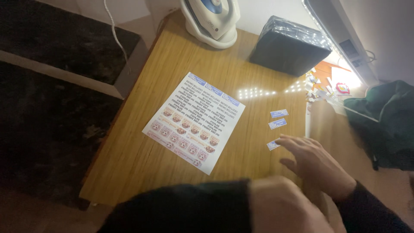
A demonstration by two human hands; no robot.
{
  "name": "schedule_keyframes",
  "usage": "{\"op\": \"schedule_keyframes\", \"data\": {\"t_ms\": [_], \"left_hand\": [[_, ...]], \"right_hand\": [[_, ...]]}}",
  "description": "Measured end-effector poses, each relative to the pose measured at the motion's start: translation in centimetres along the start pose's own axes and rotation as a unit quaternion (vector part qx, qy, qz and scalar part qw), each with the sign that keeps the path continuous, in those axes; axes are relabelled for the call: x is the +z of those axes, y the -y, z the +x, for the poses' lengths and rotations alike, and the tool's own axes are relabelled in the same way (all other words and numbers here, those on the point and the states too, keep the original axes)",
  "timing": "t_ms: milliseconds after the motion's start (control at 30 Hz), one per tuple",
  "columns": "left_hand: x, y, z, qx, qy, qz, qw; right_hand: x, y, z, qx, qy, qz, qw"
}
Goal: Cutting printed labels from a sheet and cutting adhesive tape using scissors
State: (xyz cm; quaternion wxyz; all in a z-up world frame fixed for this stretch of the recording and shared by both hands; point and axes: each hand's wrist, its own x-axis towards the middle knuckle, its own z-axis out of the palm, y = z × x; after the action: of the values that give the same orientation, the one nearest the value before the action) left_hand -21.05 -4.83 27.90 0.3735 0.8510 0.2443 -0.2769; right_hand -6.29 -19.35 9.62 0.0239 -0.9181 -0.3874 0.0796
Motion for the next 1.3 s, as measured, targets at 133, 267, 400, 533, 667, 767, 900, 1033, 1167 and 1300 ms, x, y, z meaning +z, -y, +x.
{"op": "schedule_keyframes", "data": {"t_ms": [133, 267, 400, 533, 667, 767, 900, 1033, 1167, 1300], "left_hand": [[-0.3, 11.6, 13.3, 0.245, -0.175, 0.162, 0.940], [-1.6, 18.9, 16.7, 0.350, -0.230, 0.445, 0.792], [0.0, 23.2, 18.1, 0.322, -0.176, 0.415, 0.833], [1.5, 26.0, 19.9, 0.355, -0.243, 0.363, 0.827], [2.4, 28.1, 21.3, 0.357, -0.227, 0.360, 0.832], [1.7, 27.2, 21.3, 0.317, -0.138, 0.399, 0.849], [2.3, 27.7, 21.7, 0.351, -0.195, 0.371, 0.837], [2.0, 27.4, 21.7, 0.346, -0.175, 0.377, 0.841], [2.2, 27.7, 22.0, 0.354, -0.189, 0.360, 0.842], [1.5, 27.5, 21.6, 0.352, -0.143, 0.347, 0.857]], "right_hand": [[-0.8, 0.7, 5.5, 0.020, -0.016, 0.104, 0.994], [2.3, 0.5, 13.3, 0.021, -0.055, 0.116, 0.991], [3.6, 1.8, 18.8, 0.153, 0.013, 0.155, 0.976], [5.5, 0.0, 21.7, 0.112, -0.010, 0.087, 0.990], [4.8, 0.6, 22.1, 0.173, 0.040, 0.081, 0.981], [0.7, 4.1, 20.9, 0.208, 0.120, 0.090, 0.967], [0.7, 4.0, 20.9, 0.209, 0.124, 0.089, 0.966], [1.1, 3.7, 20.9, 0.209, 0.110, 0.094, 0.967], [2.3, 3.1, 21.3, 0.196, 0.098, 0.100, 0.971], [-0.4, 4.7, 21.1, 0.241, 0.125, 0.126, 0.954]]}}
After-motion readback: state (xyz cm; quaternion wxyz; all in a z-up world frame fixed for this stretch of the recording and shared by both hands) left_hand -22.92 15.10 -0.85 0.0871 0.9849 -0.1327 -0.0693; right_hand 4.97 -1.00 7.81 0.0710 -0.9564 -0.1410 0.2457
